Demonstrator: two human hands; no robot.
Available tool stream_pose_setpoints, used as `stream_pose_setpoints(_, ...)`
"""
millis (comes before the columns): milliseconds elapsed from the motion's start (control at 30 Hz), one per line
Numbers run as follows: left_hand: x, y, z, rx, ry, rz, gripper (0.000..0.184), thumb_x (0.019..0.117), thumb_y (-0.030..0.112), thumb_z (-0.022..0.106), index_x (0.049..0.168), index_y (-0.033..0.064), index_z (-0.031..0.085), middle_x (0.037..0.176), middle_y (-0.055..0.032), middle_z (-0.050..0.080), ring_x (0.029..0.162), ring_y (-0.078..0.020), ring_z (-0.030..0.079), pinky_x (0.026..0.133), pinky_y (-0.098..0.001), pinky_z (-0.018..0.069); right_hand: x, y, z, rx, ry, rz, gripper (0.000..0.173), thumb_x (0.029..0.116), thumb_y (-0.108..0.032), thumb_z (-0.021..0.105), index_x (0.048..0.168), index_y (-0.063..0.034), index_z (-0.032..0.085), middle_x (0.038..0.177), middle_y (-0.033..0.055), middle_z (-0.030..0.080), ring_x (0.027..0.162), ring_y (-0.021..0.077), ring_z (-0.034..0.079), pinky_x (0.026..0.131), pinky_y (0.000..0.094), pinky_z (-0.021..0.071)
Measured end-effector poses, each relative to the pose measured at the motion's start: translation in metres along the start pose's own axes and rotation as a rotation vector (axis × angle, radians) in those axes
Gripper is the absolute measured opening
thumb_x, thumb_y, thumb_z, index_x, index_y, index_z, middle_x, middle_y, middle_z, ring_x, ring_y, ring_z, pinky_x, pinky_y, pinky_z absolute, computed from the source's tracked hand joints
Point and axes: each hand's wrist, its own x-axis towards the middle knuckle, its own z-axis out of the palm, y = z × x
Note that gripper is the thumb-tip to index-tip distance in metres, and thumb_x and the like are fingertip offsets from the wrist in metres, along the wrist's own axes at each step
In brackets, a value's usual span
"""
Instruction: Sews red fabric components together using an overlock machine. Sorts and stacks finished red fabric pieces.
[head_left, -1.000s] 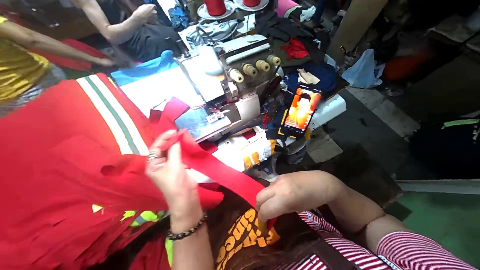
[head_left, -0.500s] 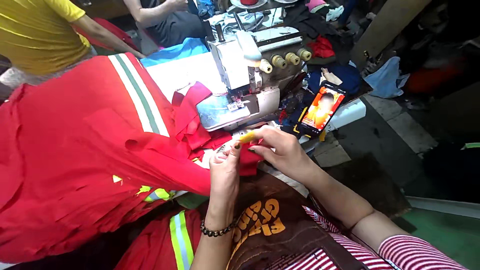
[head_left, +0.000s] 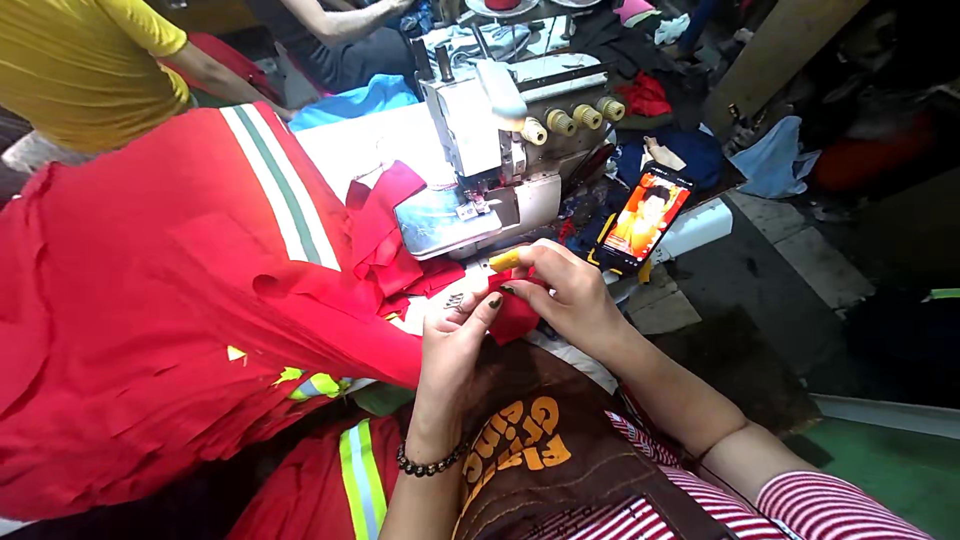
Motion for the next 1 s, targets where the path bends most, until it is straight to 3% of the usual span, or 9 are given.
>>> stream_pose_setpoints(100,0.008,0.003,-0.004,0.168,-0.007,0.055,0.015,0.0964,-0.001,0.062,0.103,0.003,0.074,0.091,-0.001,0.076,0.081,-0.0087,0.072,0.077,-0.0278,0.0612,0.004,0.003,0.003,0.037,0.009,0.055,0.025,0.0884,-0.005,0.076,0.112,0.0014,0.069,0.107,0.0133,0.066,0.086,0.013,0.068,0.073,0.025,0.0601)
stream_pose_setpoints(200,0.036,0.024,-0.024,0.486,-0.217,0.26,0.017,0.0983,0.003,0.062,0.112,0.0055,0.072,0.109,0.0035,0.071,0.098,-0.0025,0.067,0.088,-0.0236,0.0578,0.013,0.013,0.01,0.349,-0.11,0.234,0.049,0.0847,0.005,0.075,0.132,0.0018,0.059,0.12,0.0137,0.064,0.076,0.012,0.068,0.068,0.0274,0.0616)
stream_pose_setpoints(333,0.097,0.048,-0.047,0.824,-0.413,0.46,0.015,0.0939,0.005,0.069,0.108,0.0035,0.074,0.108,-0.0024,0.071,0.102,-0.0034,0.065,0.094,-0.0237,0.0537,0.028,0.038,0.033,0.892,-0.122,0.488,0.049,0.0898,0.012,0.064,0.136,-0.0013,0.051,0.077,0.0105,0.067,0.059,0.0176,0.067,0.059,0.0328,0.0616)
stream_pose_setpoints(467,0.13,0.038,-0.051,1.09,-0.295,0.409,0.019,0.093,0.011,0.073,0.111,0.0096,0.07,0.1,-0.0047,0.07,0.083,-0.0146,0.065,0.076,-0.038,0.0551,0.034,0.056,0.056,0.848,-0.007,0.571,0.04,0.0947,0.006,0.063,0.133,-0.0005,0.053,0.074,0.0122,0.068,0.056,0.0162,0.066,0.055,0.0304,0.0589)
stream_pose_setpoints(533,0.131,0.025,-0.049,1.264,-0.238,0.53,0.014,0.0951,0.016,0.071,0.104,0.0045,0.072,0.108,-0.0149,0.069,0.103,-0.033,0.064,0.091,-0.0567,0.0499,0.034,0.058,0.06,0.816,0.03,0.568,0.04,0.0934,0.007,0.064,0.131,-0.0002,0.055,0.074,0.0125,0.068,0.056,0.0159,0.066,0.055,0.03,0.059)
stream_pose_setpoints(600,0.115,0.013,-0.04,1.411,-0.108,0.639,0.02,0.0987,0.019,0.066,0.105,0.0011,0.073,0.117,-0.0229,0.066,0.112,-0.0442,0.061,0.096,-0.0642,0.0454,0.03,0.059,0.059,0.794,0.033,0.564,0.04,0.0932,0.006,0.064,0.131,-0.0007,0.055,0.075,0.0116,0.068,0.06,0.0157,0.067,0.06,0.0303,0.0599)
stream_pose_setpoints(733,0.071,-0.02,-0.01,1.517,0.16,0.695,0.023,0.0988,0.006,0.059,0.117,0.003,0.073,0.12,-0.0224,0.069,0.11,-0.0424,0.066,0.091,-0.059,0.0517,0.02,0.062,0.051,0.747,0.042,0.605,0.041,0.0937,0.003,0.065,0.133,-0.0029,0.055,0.077,0.0091,0.068,0.063,0.0143,0.067,0.062,0.03,0.0597)
stream_pose_setpoints(833,0.06,-0.032,-0.001,1.486,0.177,0.658,0.035,0.0991,0.0,0.056,0.13,0.0083,0.069,0.135,-0.0169,0.065,0.126,-0.0358,0.06,0.103,-0.0528,0.0488,0.012,0.068,0.043,0.762,0.07,0.613,0.043,0.0922,0.005,0.066,0.133,-0.0033,0.053,0.079,0.0077,0.068,0.063,0.0141,0.067,0.062,0.0297,0.0605)
stream_pose_setpoints(1000,0.069,-0.033,0.0,1.478,0.161,0.744,0.033,0.0979,-0.002,0.057,0.127,0.0054,0.07,0.127,-0.0173,0.069,0.115,-0.0361,0.067,0.093,-0.0528,0.0535,0.013,0.07,0.036,0.754,0.136,0.606,0.043,0.0916,0.007,0.065,0.131,-0.0044,0.052,0.08,0.0076,0.068,0.062,0.0135,0.066,0.059,0.0289,0.06)
